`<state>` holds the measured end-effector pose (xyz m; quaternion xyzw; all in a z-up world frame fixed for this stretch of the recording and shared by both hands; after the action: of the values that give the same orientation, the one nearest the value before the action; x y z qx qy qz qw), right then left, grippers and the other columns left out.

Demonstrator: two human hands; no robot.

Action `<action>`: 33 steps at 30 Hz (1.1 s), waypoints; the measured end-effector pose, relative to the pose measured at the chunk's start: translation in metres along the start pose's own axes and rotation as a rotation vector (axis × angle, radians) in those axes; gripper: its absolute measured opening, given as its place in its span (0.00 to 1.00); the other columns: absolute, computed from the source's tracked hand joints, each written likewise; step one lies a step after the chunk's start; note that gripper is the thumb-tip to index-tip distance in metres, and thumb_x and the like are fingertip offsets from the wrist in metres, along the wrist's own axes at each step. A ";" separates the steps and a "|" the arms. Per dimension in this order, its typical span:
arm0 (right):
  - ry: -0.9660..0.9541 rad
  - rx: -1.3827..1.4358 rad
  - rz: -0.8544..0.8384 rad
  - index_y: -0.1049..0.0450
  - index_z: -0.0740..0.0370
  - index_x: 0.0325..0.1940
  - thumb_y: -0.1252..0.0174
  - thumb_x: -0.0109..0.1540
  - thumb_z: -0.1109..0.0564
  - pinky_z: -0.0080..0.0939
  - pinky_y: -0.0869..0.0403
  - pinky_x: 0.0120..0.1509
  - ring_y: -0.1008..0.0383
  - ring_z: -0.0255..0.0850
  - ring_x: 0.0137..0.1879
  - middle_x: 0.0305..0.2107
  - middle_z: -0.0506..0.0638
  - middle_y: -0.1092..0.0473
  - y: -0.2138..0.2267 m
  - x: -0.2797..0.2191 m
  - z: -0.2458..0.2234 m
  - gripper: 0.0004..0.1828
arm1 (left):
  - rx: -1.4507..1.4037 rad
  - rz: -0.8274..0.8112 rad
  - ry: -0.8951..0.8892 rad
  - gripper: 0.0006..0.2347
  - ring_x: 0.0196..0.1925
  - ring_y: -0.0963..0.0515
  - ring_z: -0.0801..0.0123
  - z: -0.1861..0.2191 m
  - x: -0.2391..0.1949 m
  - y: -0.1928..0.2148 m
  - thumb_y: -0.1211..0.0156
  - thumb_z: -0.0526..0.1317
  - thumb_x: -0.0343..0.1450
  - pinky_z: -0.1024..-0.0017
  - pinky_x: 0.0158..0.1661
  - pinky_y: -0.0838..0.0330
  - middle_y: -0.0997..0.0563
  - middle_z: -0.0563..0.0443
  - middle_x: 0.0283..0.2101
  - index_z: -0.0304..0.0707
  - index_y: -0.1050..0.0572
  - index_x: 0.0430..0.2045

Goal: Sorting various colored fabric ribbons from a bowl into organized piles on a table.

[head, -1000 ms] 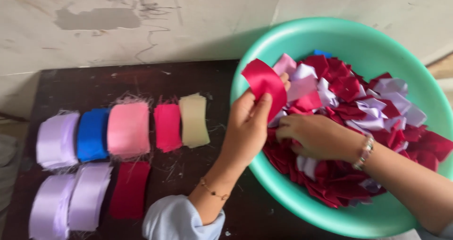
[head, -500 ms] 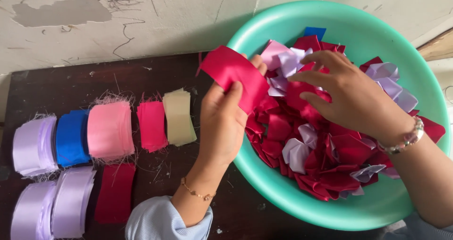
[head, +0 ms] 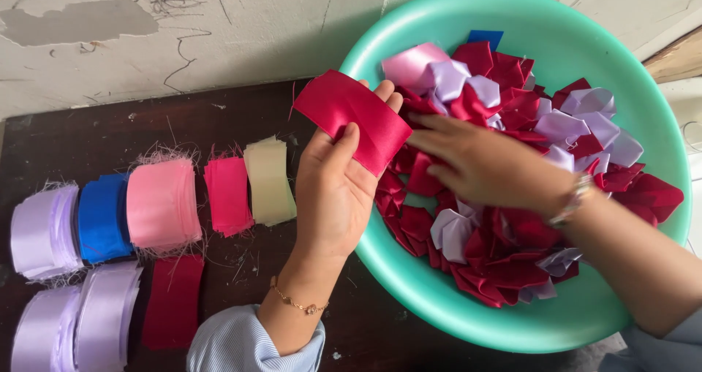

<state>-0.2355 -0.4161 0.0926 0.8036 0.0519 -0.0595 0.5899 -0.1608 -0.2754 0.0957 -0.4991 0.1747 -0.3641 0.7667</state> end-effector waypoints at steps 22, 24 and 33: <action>0.025 0.035 0.406 0.29 0.64 0.65 0.27 0.54 0.53 0.50 0.24 0.55 0.24 0.52 0.51 0.51 0.58 0.28 0.070 -0.019 -0.014 0.37 | 0.008 0.004 0.005 0.19 0.73 0.36 0.47 0.002 0.006 0.010 0.59 0.28 0.76 0.61 0.68 0.34 0.37 0.25 0.70 0.20 0.41 0.64; -0.026 -0.032 0.424 0.32 0.61 0.70 0.28 0.53 0.51 0.53 0.25 0.56 0.26 0.56 0.56 0.59 0.62 0.31 0.075 -0.028 -0.013 0.43 | 0.012 0.014 0.015 0.21 0.72 0.34 0.48 0.003 0.006 0.009 0.60 0.28 0.76 0.62 0.67 0.34 0.35 0.27 0.68 0.20 0.44 0.66; -0.333 -0.394 -0.564 0.59 0.28 0.80 0.08 0.31 0.41 0.50 0.17 0.51 0.32 0.53 0.58 0.65 0.54 0.48 -0.037 -0.048 0.025 0.85 | -0.005 0.015 0.018 0.21 0.70 0.33 0.50 0.004 0.007 0.011 0.60 0.28 0.76 0.63 0.66 0.33 0.35 0.26 0.69 0.20 0.44 0.66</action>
<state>-0.2896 -0.4290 0.0579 0.6081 0.1846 -0.3381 0.6941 -0.1497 -0.2757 0.0883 -0.4965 0.1864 -0.3622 0.7665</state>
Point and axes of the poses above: each hand's wrist, its own x-axis towards the middle knuckle, its own y-axis out of the back of the hand, z = x × y, the point moved 7 cm from there along x, towards the middle knuckle
